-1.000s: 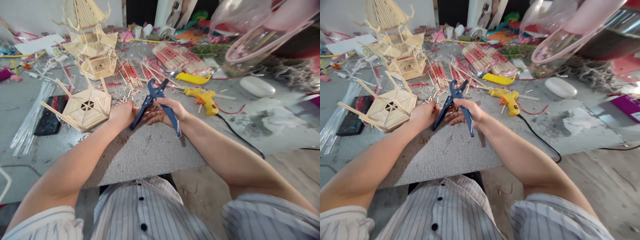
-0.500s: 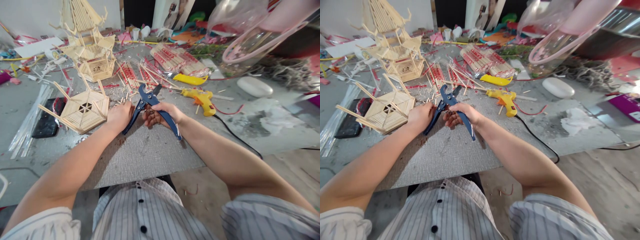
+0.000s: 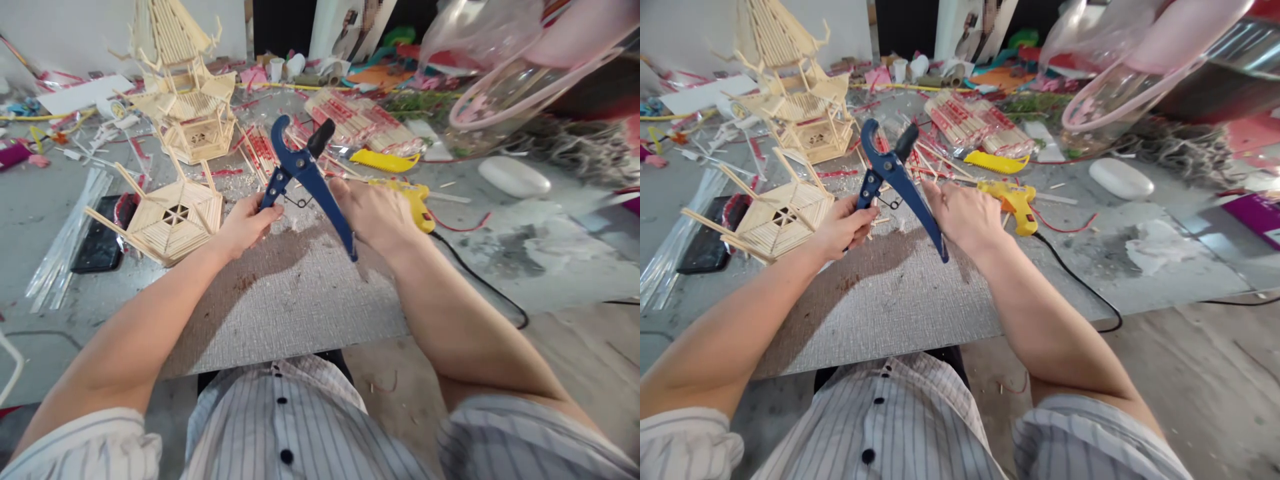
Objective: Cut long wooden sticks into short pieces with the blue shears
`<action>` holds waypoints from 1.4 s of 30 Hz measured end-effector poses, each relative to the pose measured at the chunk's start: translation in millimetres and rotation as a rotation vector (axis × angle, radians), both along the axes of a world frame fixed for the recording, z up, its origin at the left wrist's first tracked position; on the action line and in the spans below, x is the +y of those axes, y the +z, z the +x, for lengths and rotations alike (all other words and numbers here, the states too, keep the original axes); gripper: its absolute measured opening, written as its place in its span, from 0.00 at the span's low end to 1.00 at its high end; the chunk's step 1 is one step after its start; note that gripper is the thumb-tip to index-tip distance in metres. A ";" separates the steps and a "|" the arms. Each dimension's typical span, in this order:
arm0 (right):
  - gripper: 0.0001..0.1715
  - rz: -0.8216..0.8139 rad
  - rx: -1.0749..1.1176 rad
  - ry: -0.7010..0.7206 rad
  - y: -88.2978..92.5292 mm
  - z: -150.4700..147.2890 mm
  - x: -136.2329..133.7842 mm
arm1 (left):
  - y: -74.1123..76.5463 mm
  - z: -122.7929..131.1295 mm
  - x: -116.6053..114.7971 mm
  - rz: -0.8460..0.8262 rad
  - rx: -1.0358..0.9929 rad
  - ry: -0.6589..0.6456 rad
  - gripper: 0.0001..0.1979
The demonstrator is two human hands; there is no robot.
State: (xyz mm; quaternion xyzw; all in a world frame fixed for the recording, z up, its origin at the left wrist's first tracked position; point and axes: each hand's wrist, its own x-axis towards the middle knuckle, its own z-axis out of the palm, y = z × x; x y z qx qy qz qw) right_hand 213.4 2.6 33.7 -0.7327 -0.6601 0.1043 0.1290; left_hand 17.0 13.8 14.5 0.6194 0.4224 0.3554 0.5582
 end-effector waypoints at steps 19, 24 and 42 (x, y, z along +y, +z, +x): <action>0.16 0.106 0.096 0.158 -28.6 20.9 22.6 | 3.3 -2.9 1.1 0.057 -0.035 0.154 0.07; 0.17 0.318 0.216 0.081 -24.6 23.9 21.5 | 3.2 -3.4 1.7 0.083 -0.043 0.161 0.08; 0.16 -0.195 -0.279 0.051 -22.5 15.3 15.2 | 4.0 -4.0 1.5 0.112 -0.037 0.152 0.07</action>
